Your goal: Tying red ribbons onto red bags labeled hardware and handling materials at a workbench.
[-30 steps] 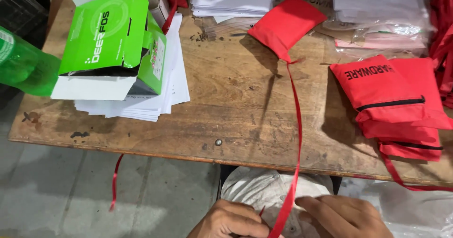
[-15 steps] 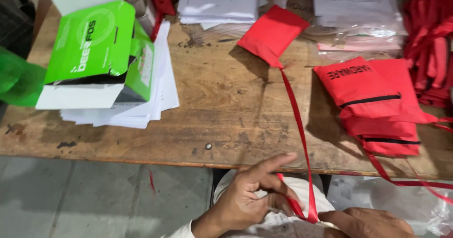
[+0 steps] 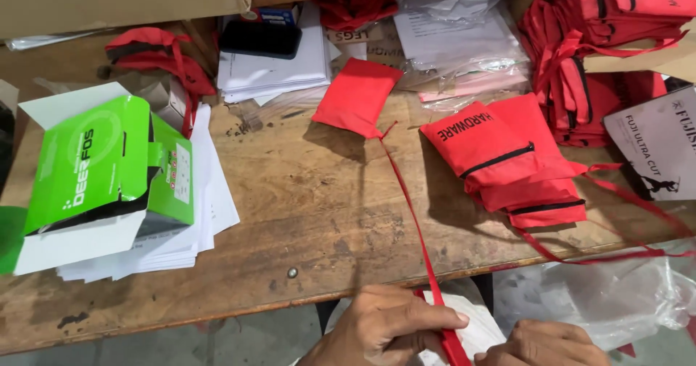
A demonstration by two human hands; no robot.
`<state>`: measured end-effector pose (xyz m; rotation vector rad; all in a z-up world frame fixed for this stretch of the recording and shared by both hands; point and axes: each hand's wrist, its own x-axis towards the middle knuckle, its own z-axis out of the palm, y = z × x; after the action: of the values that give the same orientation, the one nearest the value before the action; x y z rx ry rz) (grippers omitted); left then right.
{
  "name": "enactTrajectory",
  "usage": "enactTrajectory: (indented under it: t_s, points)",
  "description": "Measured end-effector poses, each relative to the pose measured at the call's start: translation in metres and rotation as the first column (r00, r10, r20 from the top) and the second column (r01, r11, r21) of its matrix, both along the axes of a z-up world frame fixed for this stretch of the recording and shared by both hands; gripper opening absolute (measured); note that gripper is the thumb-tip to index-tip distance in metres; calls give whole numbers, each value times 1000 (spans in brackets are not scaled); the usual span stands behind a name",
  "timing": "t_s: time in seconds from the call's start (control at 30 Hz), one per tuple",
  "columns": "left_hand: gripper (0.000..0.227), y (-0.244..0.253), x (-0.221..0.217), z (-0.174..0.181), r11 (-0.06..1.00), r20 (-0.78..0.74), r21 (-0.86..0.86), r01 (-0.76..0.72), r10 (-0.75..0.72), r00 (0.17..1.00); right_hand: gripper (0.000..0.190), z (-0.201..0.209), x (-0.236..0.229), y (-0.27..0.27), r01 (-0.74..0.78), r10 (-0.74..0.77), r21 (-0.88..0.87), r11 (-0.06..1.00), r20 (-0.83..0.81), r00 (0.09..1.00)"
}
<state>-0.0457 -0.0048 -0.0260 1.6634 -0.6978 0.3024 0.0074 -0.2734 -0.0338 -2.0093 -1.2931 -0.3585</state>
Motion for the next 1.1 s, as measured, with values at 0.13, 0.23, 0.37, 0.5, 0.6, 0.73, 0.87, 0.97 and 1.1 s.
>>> enactTrajectory:
  t_s: [0.13,0.23,0.37,0.5,0.6,0.73,0.87,0.97,1.1]
  points:
    - [41,-7,4,-10,989,69,60,-134,129,989,31,-84,73,-73,-89,75,-157,984,-91,993]
    - [34,-8,0,-32,960,29,25,-279,279,960,29,-256,152,-309,-524,278,-524,672,-477,834]
    - [16,25,-23,-40,953,-518,136,-271,302,801,25,-328,186,-478,-128,2,-238,963,-467,884]
    - [89,83,-67,-50,722,-653,619,309,255,713,21,-193,79,-319,336,-248,58,940,-559,791]
    - [84,119,-100,-89,675,-618,703,225,422,664,19,-2,17,-30,650,-367,243,720,-662,654]
    - [86,130,-103,-129,557,-719,694,456,571,397,25,-5,51,46,461,-343,113,880,-521,782]
    - [41,116,-120,-185,476,-644,765,434,540,542,18,-21,60,119,12,-73,-85,996,-780,622]
    - [24,103,-120,-173,515,-627,779,358,631,457,14,-36,66,153,-54,-65,-103,993,-876,478]
    - [11,105,-138,-198,452,-496,869,204,788,366,23,-48,77,172,-111,-12,-79,991,-864,504]
